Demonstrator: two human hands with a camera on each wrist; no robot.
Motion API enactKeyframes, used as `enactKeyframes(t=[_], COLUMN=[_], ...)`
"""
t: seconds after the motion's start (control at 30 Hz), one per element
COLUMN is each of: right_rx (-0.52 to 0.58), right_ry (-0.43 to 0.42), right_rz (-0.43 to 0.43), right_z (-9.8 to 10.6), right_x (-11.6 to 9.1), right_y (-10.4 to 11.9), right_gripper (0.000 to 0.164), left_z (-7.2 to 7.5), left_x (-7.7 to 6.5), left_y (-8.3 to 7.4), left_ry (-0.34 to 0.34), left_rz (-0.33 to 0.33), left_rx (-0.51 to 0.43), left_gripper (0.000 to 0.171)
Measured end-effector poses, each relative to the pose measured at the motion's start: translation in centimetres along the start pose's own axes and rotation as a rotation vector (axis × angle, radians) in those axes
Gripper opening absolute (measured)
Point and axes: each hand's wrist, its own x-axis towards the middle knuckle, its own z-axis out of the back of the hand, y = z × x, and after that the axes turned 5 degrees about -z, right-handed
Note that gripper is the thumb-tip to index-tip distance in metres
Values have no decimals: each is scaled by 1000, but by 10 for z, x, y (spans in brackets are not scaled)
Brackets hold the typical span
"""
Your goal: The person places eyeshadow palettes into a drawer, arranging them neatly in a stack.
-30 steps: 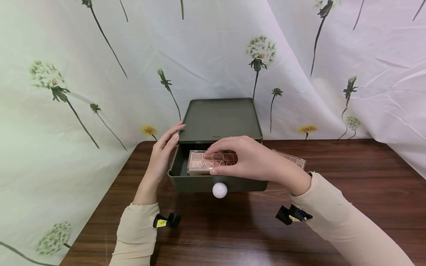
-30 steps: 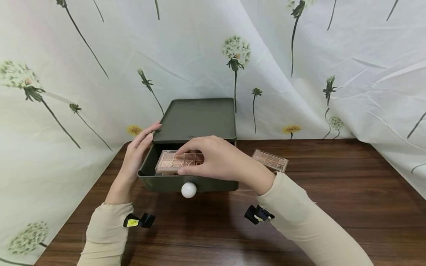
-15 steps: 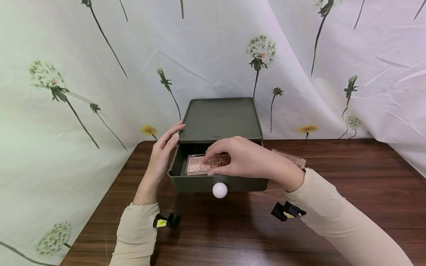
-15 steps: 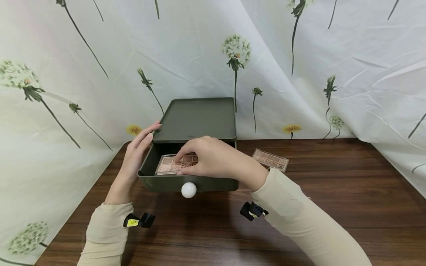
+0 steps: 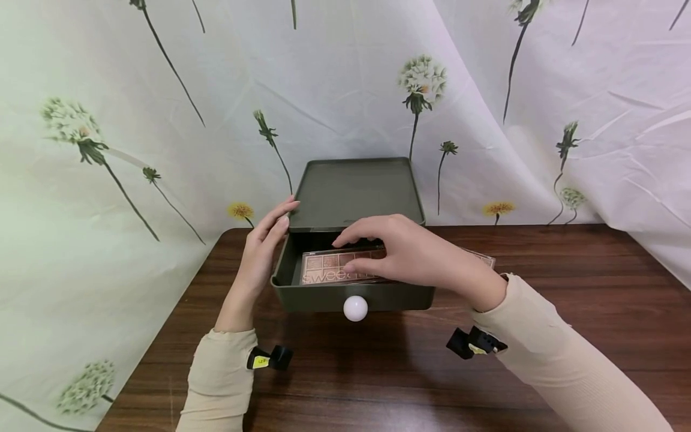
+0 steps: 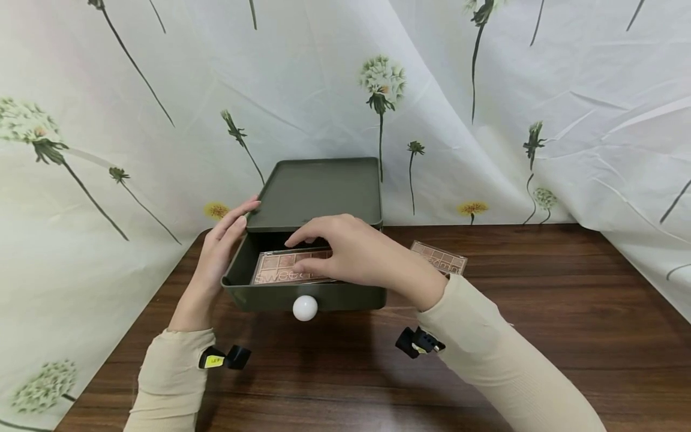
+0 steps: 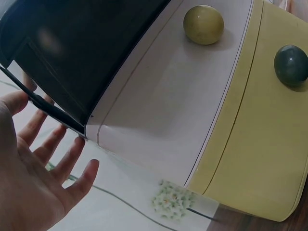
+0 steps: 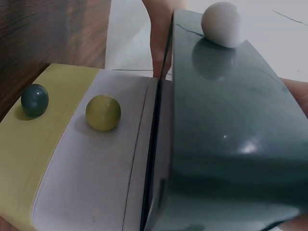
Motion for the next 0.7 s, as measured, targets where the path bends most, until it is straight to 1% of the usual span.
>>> enactKeyframes(t=[0.13, 0.23, 0.37, 0.47, 0.53, 0.7], right_rx=[58, 81, 77, 66, 62, 55], right_ry=[-109, -183, -295, -367, -390, -406], right_rz=[26, 47, 101, 108, 94, 61], right_z=[6, 11, 18, 24, 28, 36], right_x=[-8, -17, -31, -43, -52, -71], right_y=[-2, -5, -14, -22, -29, -48], right_gripper=[30, 30, 30, 32, 33, 37], left_z=[1, 1, 1, 1, 0, 0], left_x=[0, -1, -1, -2, -1, -2], left_y=[0, 0, 0, -1, -1, -1], left_ry=[0, 0, 5, 8, 9, 7], left_rz=[-9, -11, -9, -10, -13, -10], left_rx=[-1, -2, 2, 6, 4, -7], left_gripper=[42, 42, 42, 42, 41, 41])
